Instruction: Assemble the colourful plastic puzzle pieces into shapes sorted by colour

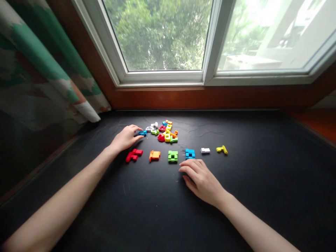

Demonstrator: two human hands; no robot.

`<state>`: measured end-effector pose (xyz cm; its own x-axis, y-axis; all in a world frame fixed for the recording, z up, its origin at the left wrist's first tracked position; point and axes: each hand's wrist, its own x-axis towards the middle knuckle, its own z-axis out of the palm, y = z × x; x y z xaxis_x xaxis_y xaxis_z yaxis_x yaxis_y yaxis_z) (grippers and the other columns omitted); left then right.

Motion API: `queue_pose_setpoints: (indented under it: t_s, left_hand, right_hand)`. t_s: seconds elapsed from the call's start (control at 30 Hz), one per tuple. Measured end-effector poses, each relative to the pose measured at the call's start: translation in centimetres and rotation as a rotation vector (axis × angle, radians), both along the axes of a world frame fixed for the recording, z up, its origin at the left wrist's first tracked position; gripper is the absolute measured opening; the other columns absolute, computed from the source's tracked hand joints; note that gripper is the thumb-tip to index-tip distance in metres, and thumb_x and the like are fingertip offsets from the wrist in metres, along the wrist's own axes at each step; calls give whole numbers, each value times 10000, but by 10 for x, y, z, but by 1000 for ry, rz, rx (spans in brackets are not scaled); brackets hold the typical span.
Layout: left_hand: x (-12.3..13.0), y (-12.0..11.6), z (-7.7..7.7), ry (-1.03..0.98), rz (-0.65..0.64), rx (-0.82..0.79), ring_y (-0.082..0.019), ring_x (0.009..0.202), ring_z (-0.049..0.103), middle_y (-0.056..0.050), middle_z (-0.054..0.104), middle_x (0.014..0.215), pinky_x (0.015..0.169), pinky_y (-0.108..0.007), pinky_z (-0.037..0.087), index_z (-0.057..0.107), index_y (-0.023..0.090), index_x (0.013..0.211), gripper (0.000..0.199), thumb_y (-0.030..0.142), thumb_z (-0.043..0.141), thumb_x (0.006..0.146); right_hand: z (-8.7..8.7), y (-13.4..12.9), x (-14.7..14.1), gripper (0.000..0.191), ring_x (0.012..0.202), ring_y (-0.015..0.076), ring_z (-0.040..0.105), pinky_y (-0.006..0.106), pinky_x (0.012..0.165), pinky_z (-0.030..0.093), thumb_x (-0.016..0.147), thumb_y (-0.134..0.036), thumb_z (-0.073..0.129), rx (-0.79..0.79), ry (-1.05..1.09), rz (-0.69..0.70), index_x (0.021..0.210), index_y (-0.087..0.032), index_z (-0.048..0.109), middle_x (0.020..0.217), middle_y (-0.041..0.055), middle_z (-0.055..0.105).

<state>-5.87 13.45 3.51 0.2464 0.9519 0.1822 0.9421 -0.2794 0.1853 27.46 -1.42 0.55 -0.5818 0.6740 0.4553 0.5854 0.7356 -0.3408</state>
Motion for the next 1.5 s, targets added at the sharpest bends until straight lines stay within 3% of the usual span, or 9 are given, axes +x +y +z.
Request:
queue_pose_setpoints:
  t_s: [0.4, 0.63, 0.73, 0.83, 0.93, 1.03, 1.17, 1.5]
  left_hand:
    - [0, -9, -5, 40, 15, 35, -254, 947, 639, -74, 721, 990, 733, -299, 526, 709, 222, 961, 150, 336, 639, 893]
    - [1, -23, 0, -57, -48, 101, -248, 991, 654, -84, 703, 1043, 857, -330, 532, 675, 189, 1023, 160, 290, 621, 912]
    - [20, -46, 9, -307, -183, 131, -208, 874, 677, -83, 684, 1017, 829, -328, 560, 662, 153, 1026, 166, 270, 633, 911]
    - [47, -80, 11, -564, -328, 105, -172, 817, 675, -61, 665, 1001, 762, -292, 585, 663, 165, 1023, 163, 283, 640, 914]
    - [71, -114, 0, -684, -423, 72, -169, 866, 662, -64, 655, 1013, 728, -254, 585, 656, 171, 1044, 147, 233, 650, 912]
    - [83, -135, -16, -709, -492, 66, -151, 818, 651, -70, 640, 1029, 731, -256, 587, 627, 168, 1083, 169, 211, 638, 920]
    - [84, -142, -28, -655, -536, 48, -155, 789, 643, -69, 625, 1006, 730, -275, 583, 589, 161, 1111, 220, 258, 646, 922]
    - [81, -141, -28, -607, -618, 21, -180, 888, 658, -60, 615, 1014, 789, -283, 589, 542, 185, 1210, 359, 378, 631, 920]
  right_hand:
    - [0, -1, -1, 214, 1061, 253, 642, 424, 909, 531, 953, -121, 481, -6, 7, 5, 1092, -232, 599, 1147, 109, 685]
    - [1, -1, -1, 206, 1050, 258, 637, 431, 900, 531, 947, -102, 489, -23, 11, 21, 1084, -225, 581, 1143, 110, 682]
    - [3, -3, -8, 201, 1056, 250, 635, 417, 910, 532, 950, -108, 486, -110, 86, 0, 1079, -230, 581, 1136, 101, 677]
    - [5, -7, -23, 141, 900, 218, 666, 354, 803, 567, 963, -176, 500, -296, 247, -101, 1066, -233, 578, 1020, 77, 685]
    - [2, -10, -38, 98, 769, 193, 671, 312, 701, 574, 977, -267, 502, -493, 453, -175, 1049, -241, 563, 946, 51, 689]
    - [-3, -12, -44, 124, 796, 191, 677, 304, 720, 567, 968, -308, 529, -568, 552, -148, 1073, -248, 554, 971, 44, 687]
    - [-6, -11, -43, 149, 810, 182, 659, 293, 738, 543, 941, -333, 591, -629, 548, -132, 1058, -243, 567, 943, 27, 669]
    - [-2, -13, -39, 126, 816, 174, 650, 288, 749, 527, 938, -315, 609, -717, 587, -94, 1037, -237, 600, 928, 12, 665]
